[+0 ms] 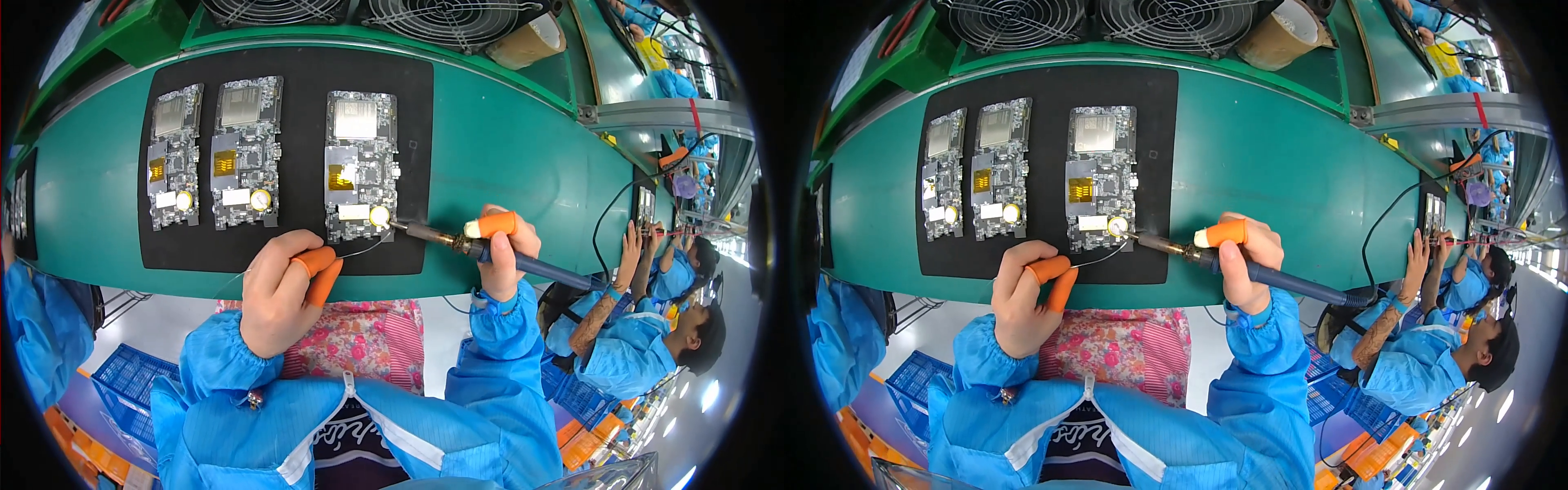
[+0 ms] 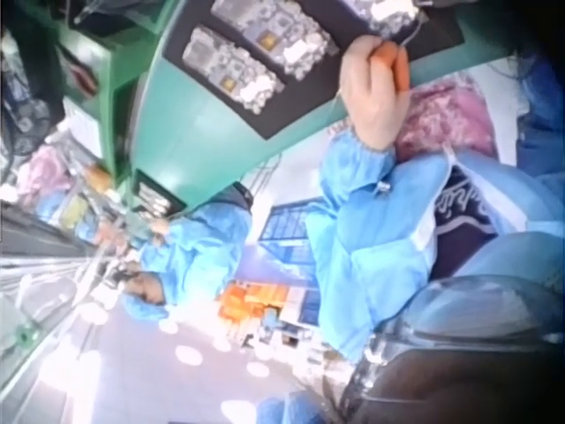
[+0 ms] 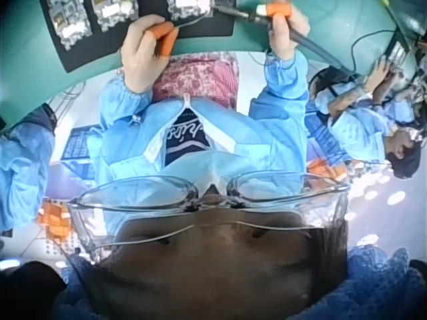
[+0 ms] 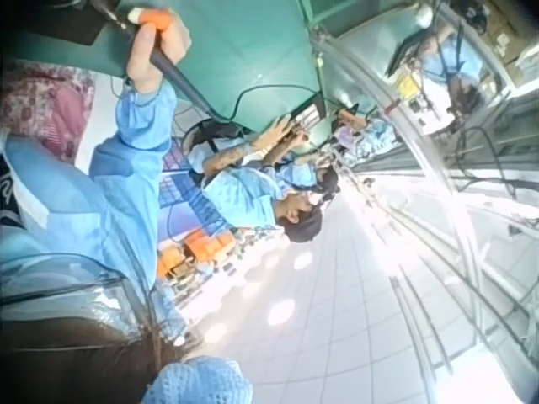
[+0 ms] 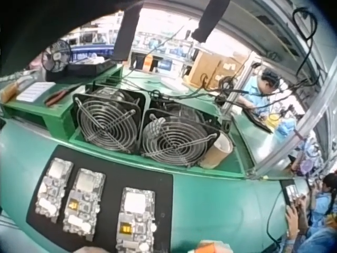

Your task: The person solders components onto circuit boards using a soldering iron and solder wire, passes the boards down the assembly line, and solders components onto another set of circuit boards.

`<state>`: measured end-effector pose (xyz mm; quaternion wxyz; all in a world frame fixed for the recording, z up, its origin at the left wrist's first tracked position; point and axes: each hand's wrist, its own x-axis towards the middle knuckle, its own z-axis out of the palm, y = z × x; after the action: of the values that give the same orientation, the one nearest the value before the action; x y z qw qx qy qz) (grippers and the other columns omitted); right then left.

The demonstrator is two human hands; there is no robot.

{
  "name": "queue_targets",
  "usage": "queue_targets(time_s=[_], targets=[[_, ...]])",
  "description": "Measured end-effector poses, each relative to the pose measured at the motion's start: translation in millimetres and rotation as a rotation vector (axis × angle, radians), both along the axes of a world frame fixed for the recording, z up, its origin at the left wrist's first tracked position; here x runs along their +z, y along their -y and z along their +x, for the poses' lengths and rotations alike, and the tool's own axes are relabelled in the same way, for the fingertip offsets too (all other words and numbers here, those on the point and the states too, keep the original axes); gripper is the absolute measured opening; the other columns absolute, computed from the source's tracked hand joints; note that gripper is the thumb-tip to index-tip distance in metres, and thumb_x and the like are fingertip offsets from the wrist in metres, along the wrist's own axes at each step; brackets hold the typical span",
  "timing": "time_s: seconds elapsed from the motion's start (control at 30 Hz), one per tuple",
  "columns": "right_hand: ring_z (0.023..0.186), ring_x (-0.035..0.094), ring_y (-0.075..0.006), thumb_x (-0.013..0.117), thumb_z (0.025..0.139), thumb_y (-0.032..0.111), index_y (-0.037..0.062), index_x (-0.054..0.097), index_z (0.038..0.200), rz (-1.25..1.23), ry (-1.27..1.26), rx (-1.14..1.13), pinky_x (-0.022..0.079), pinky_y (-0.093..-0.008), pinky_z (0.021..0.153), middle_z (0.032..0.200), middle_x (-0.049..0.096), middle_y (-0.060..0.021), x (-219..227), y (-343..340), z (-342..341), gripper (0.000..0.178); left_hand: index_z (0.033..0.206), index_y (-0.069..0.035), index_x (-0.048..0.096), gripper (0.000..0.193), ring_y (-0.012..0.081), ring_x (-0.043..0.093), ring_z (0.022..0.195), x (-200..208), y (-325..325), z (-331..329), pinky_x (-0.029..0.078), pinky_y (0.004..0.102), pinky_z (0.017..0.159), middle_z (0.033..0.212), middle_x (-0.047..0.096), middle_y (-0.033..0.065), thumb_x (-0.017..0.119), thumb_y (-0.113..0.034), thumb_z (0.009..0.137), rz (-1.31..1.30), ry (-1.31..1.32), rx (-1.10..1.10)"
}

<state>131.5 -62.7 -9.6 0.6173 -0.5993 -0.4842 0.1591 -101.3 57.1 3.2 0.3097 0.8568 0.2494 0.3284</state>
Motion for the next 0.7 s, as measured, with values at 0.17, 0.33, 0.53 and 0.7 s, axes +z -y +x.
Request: queue_targets(time_s=[0.17,0.33,0.53,0.7], targets=[[0.042,0.038,-0.0154,0.052,0.078,0.016,-0.0050,0.059,0.074,-0.031,0.110,0.114,0.026,-0.0284,0.040,0.052,0.044,-0.0078,7.1,-1.7,-0.3,0.022,0.079,0.001,0.059,0.025,0.0238,0.058,0.074,-3.6,-1.8,2.3,0.047,0.0309,0.058,0.089,0.056,0.0101,0.073,0.004,0.059,0.035,-0.006,0.011],[0.042,0.038,-0.0164,0.052,0.077,0.013,-0.0054,0.058,0.073,-0.044,0.109,0.159,0.026,-0.0296,0.039,0.051,0.043,-0.0077,7.7,-4.5,-0.2,0.020,0.078,0.002,0.059,0.024,0.0236,0.057,0.074,-4.8,-1.7,3.8,0.046,0.0311,0.058,0.088,0.056,0.0099,0.073,0.004,0.059,0.050,-0.043,0.007],[0.041,0.039,-0.0175,0.052,0.076,0.012,-0.0056,0.058,0.072,-0.043,0.146,0.167,0.026,-0.0301,0.039,0.051,0.043,-0.0080,6.2,-3.7,1.8,0.019,0.078,0.002,0.059,0.024,0.0236,0.057,0.074,-5.3,-1.0,6.1,0.046,0.0312,0.059,0.088,0.056,0.0097,0.073,0.005,0.059,0.043,-0.048,-0.006],[0.040,0.037,-0.0175,0.052,0.076,0.010,-0.0056,0.058,0.072,-0.031,0.138,0.180,0.026,-0.0304,0.039,0.049,0.042,-0.0074,6.1,-4.6,1.4,0.017,0.078,0.003,0.059,0.024,0.0242,0.057,0.074,-5.6,-0.5,8.6,0.046,0.0316,0.059,0.089,0.056,0.0102,0.073,0.005,0.058,0.039,-0.052,-0.019]])
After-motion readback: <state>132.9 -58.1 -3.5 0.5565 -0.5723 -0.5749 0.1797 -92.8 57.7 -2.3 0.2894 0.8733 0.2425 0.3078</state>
